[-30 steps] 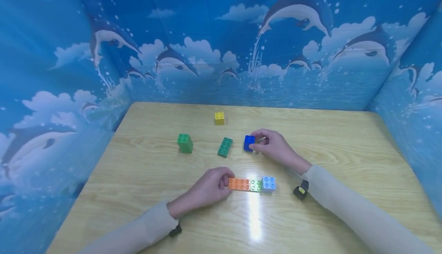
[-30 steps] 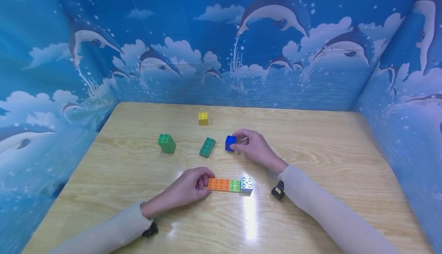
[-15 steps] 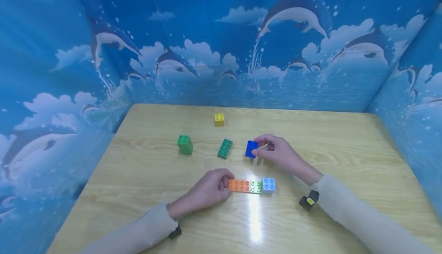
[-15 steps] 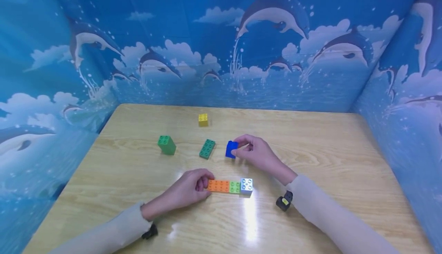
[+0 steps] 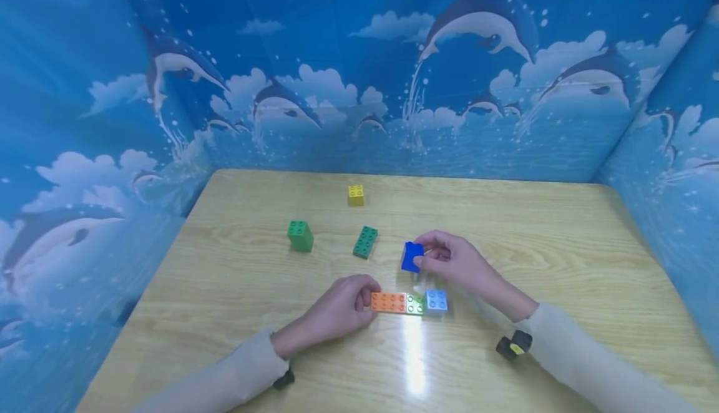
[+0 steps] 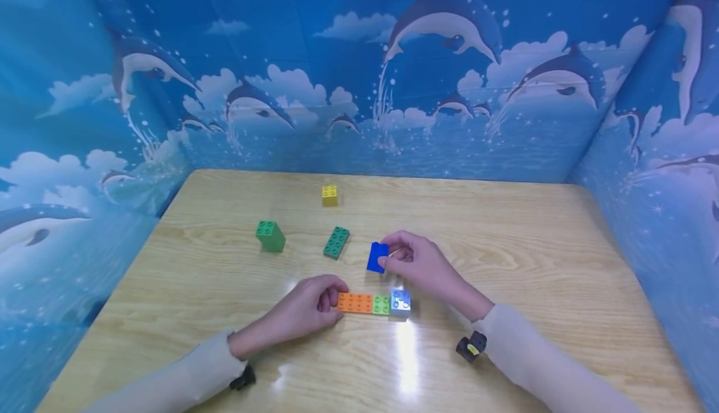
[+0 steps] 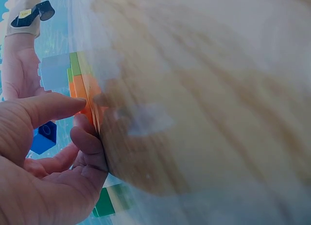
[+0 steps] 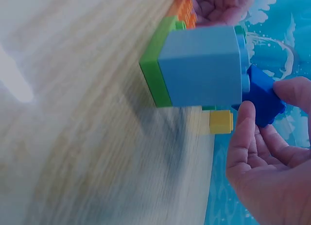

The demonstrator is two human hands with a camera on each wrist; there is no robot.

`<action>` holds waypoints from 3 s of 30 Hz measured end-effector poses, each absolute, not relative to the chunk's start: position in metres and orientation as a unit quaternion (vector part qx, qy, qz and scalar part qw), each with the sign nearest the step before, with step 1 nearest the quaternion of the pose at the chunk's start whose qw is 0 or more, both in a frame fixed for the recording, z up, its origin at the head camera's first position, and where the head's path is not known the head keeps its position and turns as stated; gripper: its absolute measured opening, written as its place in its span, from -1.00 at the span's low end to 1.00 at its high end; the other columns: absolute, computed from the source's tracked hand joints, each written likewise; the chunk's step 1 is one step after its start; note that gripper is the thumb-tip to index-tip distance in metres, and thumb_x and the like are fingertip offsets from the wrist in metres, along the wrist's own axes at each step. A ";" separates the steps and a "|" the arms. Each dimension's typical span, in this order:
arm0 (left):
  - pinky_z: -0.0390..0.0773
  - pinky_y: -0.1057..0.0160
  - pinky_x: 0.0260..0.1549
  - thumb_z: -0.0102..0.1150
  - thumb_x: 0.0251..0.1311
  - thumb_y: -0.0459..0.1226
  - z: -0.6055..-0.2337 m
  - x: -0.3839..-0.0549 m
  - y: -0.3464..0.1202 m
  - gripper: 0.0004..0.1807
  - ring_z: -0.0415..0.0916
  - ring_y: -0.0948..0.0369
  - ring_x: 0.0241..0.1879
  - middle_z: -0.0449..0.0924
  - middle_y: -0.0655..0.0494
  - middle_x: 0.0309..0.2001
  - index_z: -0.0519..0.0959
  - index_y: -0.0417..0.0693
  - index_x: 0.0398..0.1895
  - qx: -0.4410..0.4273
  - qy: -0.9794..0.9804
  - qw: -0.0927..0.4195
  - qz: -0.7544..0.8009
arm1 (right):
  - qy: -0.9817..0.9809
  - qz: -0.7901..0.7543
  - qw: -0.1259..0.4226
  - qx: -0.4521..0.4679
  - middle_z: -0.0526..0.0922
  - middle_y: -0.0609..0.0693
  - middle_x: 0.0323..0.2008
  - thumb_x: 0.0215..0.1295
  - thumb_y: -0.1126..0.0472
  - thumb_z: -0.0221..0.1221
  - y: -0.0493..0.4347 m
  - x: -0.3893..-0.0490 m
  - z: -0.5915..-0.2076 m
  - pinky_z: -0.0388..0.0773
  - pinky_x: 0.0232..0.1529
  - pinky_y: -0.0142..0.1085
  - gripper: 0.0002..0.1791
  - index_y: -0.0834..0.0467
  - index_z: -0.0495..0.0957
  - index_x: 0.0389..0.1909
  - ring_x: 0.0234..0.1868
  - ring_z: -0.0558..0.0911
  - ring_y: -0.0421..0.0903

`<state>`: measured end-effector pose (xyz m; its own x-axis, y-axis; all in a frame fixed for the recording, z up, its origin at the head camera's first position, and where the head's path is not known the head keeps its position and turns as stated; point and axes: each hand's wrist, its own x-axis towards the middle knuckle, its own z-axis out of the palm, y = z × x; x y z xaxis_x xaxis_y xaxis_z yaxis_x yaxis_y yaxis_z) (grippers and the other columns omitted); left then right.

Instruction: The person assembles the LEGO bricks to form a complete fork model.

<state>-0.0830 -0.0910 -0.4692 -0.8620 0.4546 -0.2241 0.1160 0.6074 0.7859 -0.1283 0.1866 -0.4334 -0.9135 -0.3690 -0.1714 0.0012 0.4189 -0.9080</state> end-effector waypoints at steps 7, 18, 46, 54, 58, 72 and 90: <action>0.66 0.31 -0.30 0.51 0.17 -0.47 -0.470 -0.084 -0.092 -0.54 0.56 0.27 -0.32 0.58 0.23 -0.27 0.67 -0.17 0.15 0.166 0.873 0.206 0.410 | 0.837 -0.505 0.161 -0.137 0.72 0.00 -0.12 0.44 0.12 0.44 0.185 -0.114 -0.437 0.71 -0.04 -0.24 -0.56 0.21 0.64 0.23 -0.07 0.69 -0.01; 0.65 0.32 -0.30 0.52 0.17 -0.46 -0.470 -0.084 -0.093 -0.55 0.55 0.27 -0.33 0.58 0.22 -0.27 0.67 -0.17 0.15 0.172 0.870 0.203 0.415 | 0.846 -0.480 0.140 -0.185 0.74 -0.12 -0.13 0.35 0.17 0.51 0.184 -0.094 -0.438 0.71 0.02 -0.15 -0.60 0.15 0.67 0.14 -0.06 0.70 -0.07; 0.66 0.33 -0.33 0.50 0.16 -0.48 -0.470 -0.082 -0.093 -0.62 0.55 0.30 -0.35 0.60 0.23 -0.31 0.69 -0.25 0.07 0.194 0.868 0.176 0.421 | 0.875 -0.422 0.041 -0.232 0.72 -0.22 -0.04 0.13 0.28 0.64 0.179 -0.068 -0.460 0.68 0.02 -0.21 -0.56 -0.05 0.78 0.02 -0.02 0.66 -0.16; 0.66 0.35 -0.32 0.53 0.16 -0.51 -0.468 -0.080 -0.089 -0.64 0.56 0.30 -0.36 0.61 0.23 -0.35 0.70 -0.26 0.04 0.176 0.872 0.185 0.418 | 0.884 -0.399 0.001 -0.246 0.74 -0.23 -0.07 0.06 0.28 0.68 0.178 -0.064 -0.462 0.70 0.01 -0.24 -0.55 0.01 0.81 0.00 -0.04 0.66 -0.20; 0.66 0.35 -0.33 0.53 0.16 -0.50 -0.467 -0.080 -0.088 -0.65 0.56 0.30 -0.37 0.61 0.24 -0.36 0.71 -0.26 0.03 0.172 0.877 0.182 0.411 | 0.885 -0.388 -0.008 -0.258 0.75 -0.19 -0.09 0.04 0.28 0.69 0.178 -0.065 -0.461 0.70 -0.02 -0.26 -0.54 0.04 0.81 0.01 -0.05 0.66 -0.21; 0.62 0.24 -0.33 0.50 0.28 -0.22 -0.464 -0.085 -0.099 -0.51 0.54 0.20 -0.30 0.60 0.15 -0.22 0.64 -0.15 0.24 0.141 0.872 0.168 0.437 | 0.880 -0.422 0.078 -0.204 0.75 -0.15 -0.06 0.10 0.19 0.67 0.179 -0.072 -0.457 0.67 0.04 -0.20 -0.62 -0.04 0.82 -0.05 -0.02 0.68 -0.12; 0.64 0.01 -0.10 0.32 0.50 -0.14 -0.450 -0.148 -0.100 -0.28 0.52 0.04 0.09 0.37 -0.11 0.48 0.30 -0.10 0.62 0.042 0.840 -0.010 0.541 | 0.873 -0.438 0.066 -0.206 0.76 -0.17 -0.03 0.12 0.22 0.65 0.180 -0.068 -0.464 0.69 0.04 -0.26 -0.59 -0.02 0.80 0.00 0.00 0.71 -0.11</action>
<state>-0.1482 -0.0996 -0.4497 -0.9963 0.0593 0.0624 0.0813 0.4102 0.9084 -0.0682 0.1801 -0.4636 -0.9067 -0.4168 0.0648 -0.3012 0.5322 -0.7913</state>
